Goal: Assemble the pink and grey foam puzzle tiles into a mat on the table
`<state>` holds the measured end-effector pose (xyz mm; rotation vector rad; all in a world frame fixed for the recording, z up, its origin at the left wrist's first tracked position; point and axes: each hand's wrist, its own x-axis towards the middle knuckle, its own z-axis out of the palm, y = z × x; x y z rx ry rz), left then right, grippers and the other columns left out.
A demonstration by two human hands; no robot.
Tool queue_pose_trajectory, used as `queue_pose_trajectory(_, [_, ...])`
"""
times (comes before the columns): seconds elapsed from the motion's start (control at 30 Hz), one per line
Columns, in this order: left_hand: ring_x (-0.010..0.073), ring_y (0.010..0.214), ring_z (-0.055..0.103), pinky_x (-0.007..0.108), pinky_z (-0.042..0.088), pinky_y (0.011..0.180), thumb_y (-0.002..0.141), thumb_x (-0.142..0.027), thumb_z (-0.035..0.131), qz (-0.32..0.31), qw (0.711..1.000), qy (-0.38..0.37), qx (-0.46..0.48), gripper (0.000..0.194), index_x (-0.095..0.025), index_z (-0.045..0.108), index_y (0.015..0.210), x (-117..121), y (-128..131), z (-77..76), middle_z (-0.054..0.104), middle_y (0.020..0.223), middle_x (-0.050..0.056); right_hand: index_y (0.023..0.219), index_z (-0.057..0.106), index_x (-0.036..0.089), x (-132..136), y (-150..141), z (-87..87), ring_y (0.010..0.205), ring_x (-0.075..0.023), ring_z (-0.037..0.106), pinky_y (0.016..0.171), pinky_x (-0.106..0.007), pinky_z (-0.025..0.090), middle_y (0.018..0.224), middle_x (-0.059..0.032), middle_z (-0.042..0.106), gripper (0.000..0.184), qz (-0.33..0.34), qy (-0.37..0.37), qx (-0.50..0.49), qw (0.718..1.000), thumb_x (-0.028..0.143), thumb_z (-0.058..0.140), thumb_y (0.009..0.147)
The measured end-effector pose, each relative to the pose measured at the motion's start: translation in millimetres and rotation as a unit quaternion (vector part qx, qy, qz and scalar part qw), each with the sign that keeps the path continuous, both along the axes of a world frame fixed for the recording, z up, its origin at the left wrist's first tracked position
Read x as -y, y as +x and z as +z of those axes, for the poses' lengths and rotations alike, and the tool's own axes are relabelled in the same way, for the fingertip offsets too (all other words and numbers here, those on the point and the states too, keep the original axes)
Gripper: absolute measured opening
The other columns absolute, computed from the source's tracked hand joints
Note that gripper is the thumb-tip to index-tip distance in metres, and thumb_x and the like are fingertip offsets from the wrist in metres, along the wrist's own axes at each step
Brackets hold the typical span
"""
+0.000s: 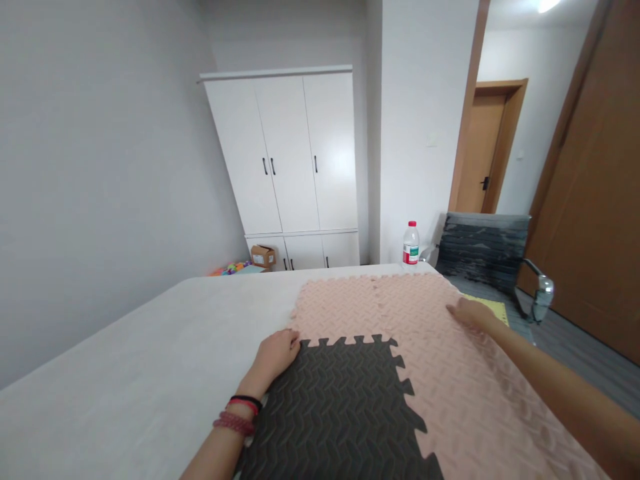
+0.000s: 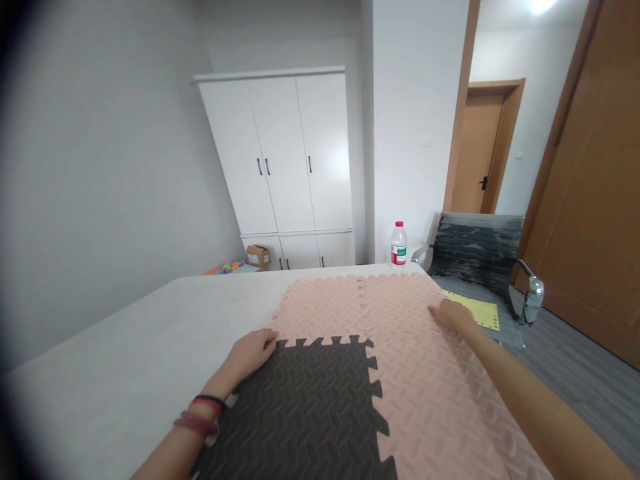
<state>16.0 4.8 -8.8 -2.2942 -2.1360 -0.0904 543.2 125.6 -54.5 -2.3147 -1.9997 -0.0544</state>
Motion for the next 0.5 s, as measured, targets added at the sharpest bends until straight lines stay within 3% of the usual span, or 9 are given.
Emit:
queue_pose_trajectory(0.07, [0.0207, 0.092, 0.064, 0.035, 0.048, 0.082, 0.089, -0.031, 0.044, 0.021, 0.999, -0.018, -0.021, 0.026, -0.019, 0.066, 0.082, -10, 4, 9.9, 0.070, 0.092, 0.008, 0.109, 0.059, 0.002, 2, 3, -0.4, 0.098, -0.0296, 0.063, 0.081, -0.038, 0.046, 0.104, -0.0225, 0.065, 0.056, 0.012, 0.001, 0.013, 1.000, 0.049, 0.035, 0.092])
queue_pose_trajectory(0.13, [0.0192, 0.086, 0.063, 0.038, 0.050, 0.079, 0.088, -0.037, 0.050, 0.036, 0.998, -0.033, -0.035, 0.025, -0.016, 0.065, 0.084, -29, 10, 21.3, 0.068, 0.088, 0.006, 0.113, 0.056, -0.001, 5, 3, -1.0, 0.098, -0.0324, 0.062, 0.080, -0.040, 0.046, 0.101, -0.0243, 0.064, 0.059, 0.020, 0.011, 0.026, 0.999, 0.050, 0.033, 0.093])
queue_pose_trajectory(0.2, [0.0179, 0.089, 0.062, 0.041, 0.050, 0.082, 0.087, -0.040, 0.055, 0.028, 0.998, -0.035, -0.037, 0.028, -0.015, 0.062, 0.095, -56, 23, 32.0, 0.065, 0.097, 0.006, 0.113, 0.055, -0.001, 9, 3, -1.5, 0.100, -0.0334, 0.061, 0.080, -0.041, 0.045, 0.102, -0.0255, 0.063, 0.060, 0.028, 0.022, 0.036, 0.999, 0.050, 0.032, 0.093])
queue_pose_trajectory(0.3, [0.0196, 0.101, 0.058, 0.043, 0.049, 0.088, 0.088, -0.039, 0.054, -0.041, 0.999, -0.020, -0.011, 0.031, -0.017, 0.057, 0.111, -107, 60, 40.1, 0.059, 0.115, 0.007, 0.113, 0.055, 0.002, 14, 0, -1.4, 0.104, -0.0319, 0.059, 0.083, -0.040, 0.044, 0.107, -0.0264, 0.061, 0.057, 0.037, 0.037, 0.041, 0.998, 0.049, 0.031, 0.093])
queue_pose_trajectory(0.4, [0.0214, 0.106, 0.056, 0.045, 0.048, 0.090, 0.088, -0.038, 0.054, -0.111, 0.993, -0.001, 0.024, 0.036, -0.019, 0.053, 0.119, -156, 114, 34.1, 0.054, 0.124, 0.009, 0.111, 0.056, 0.003, 15, -1, -0.7, 0.105, -0.0301, 0.058, 0.084, -0.038, 0.043, 0.108, -0.0261, 0.060, 0.053, 0.036, 0.052, 0.042, 0.997, 0.047, 0.030, 0.094])
queue_pose_trajectory(0.5, [0.0212, 0.106, 0.056, 0.044, 0.049, 0.090, 0.088, -0.037, 0.054, -0.134, 0.990, 0.011, 0.041, 0.036, -0.019, 0.053, 0.119, -197, 168, 18.1, 0.054, 0.124, 0.009, 0.107, 0.056, 0.005, 12, 0, -0.9, 0.102, -0.0281, 0.059, 0.082, -0.035, 0.043, 0.105, -0.0231, 0.062, 0.048, 0.025, 0.067, 0.041, 0.997, 0.043, 0.029, 0.094])
